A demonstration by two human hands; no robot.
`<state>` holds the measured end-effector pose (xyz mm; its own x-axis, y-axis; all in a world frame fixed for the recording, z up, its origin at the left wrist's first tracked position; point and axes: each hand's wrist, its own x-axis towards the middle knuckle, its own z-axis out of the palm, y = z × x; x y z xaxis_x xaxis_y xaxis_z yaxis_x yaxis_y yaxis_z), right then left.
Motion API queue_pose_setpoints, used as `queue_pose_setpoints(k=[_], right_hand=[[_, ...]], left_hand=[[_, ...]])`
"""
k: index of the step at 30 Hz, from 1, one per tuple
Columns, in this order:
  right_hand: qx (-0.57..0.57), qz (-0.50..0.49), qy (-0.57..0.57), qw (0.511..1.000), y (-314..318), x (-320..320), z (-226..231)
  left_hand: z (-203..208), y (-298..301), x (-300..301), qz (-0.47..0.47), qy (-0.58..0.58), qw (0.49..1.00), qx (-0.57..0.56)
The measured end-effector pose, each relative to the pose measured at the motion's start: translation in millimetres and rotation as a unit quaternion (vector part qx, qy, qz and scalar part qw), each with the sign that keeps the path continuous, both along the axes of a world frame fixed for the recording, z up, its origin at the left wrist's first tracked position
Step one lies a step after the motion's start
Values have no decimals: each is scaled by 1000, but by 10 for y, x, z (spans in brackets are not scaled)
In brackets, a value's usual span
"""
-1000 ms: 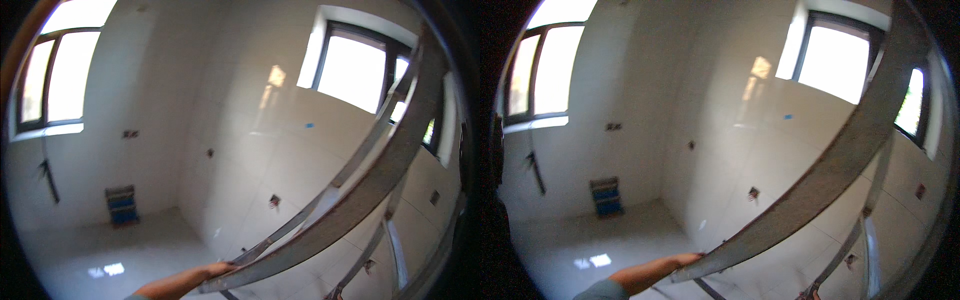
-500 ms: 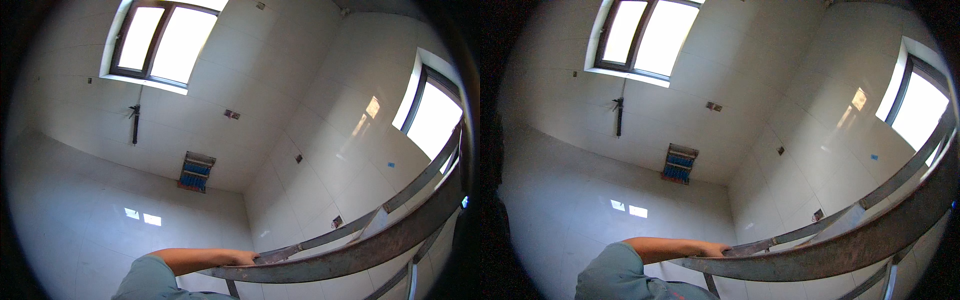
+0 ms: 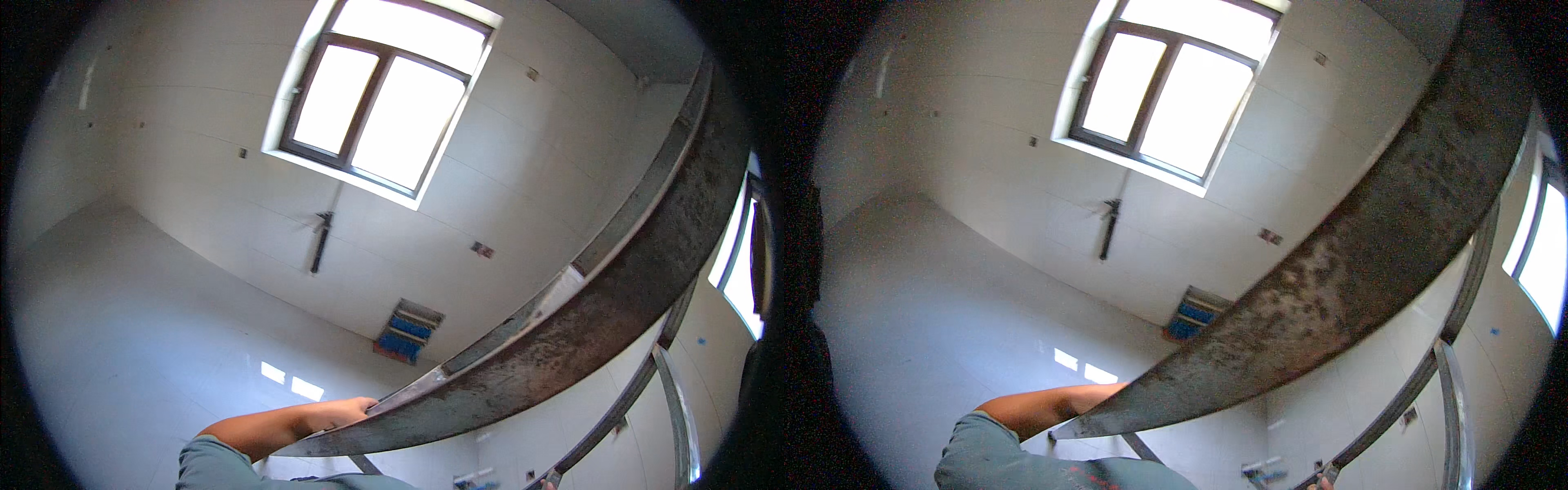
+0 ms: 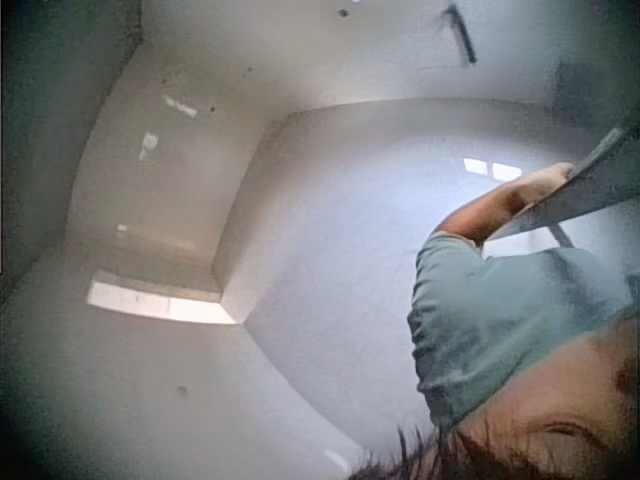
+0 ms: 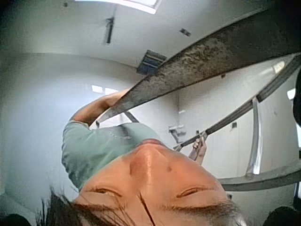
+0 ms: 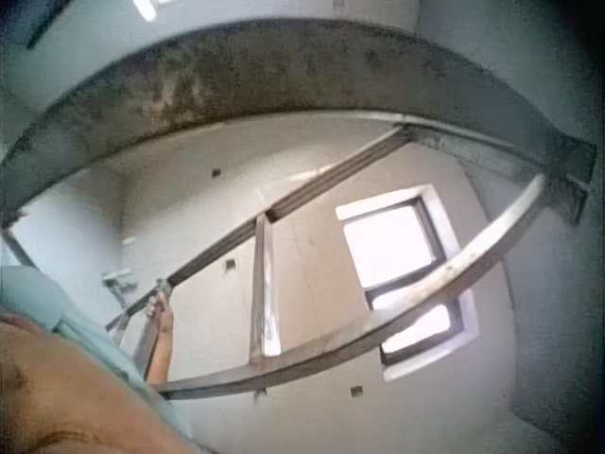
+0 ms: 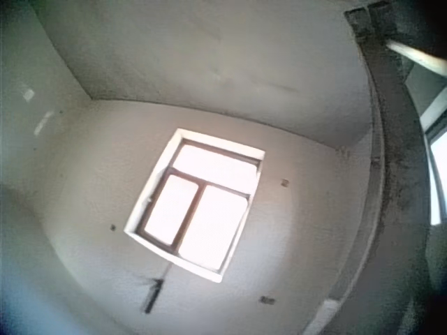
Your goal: The person stands on a stepladder and uses a caulking gun to apply sealant along the upper edges of a window frame. They reload the caulking gun with a new cartridge mid-task and continue applying sealant to different sections of the window frame.
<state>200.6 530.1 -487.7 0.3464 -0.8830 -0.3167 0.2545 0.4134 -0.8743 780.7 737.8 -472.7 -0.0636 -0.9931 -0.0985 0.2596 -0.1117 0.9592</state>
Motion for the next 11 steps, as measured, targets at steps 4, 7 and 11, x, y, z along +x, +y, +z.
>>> queue_pose_setpoints(k=[4,7,11], right_hand=[[-24,73,39,996,-450,1327,-120],[9,203,16,979,-782,2271,-162],[15,230,-20,973,-1060,3352,-169]], left_hand=[[464,807,779,90,-43,994,49],[605,1135,1305,164,-55,981,88],[468,1418,2020,204,-97,971,77]])
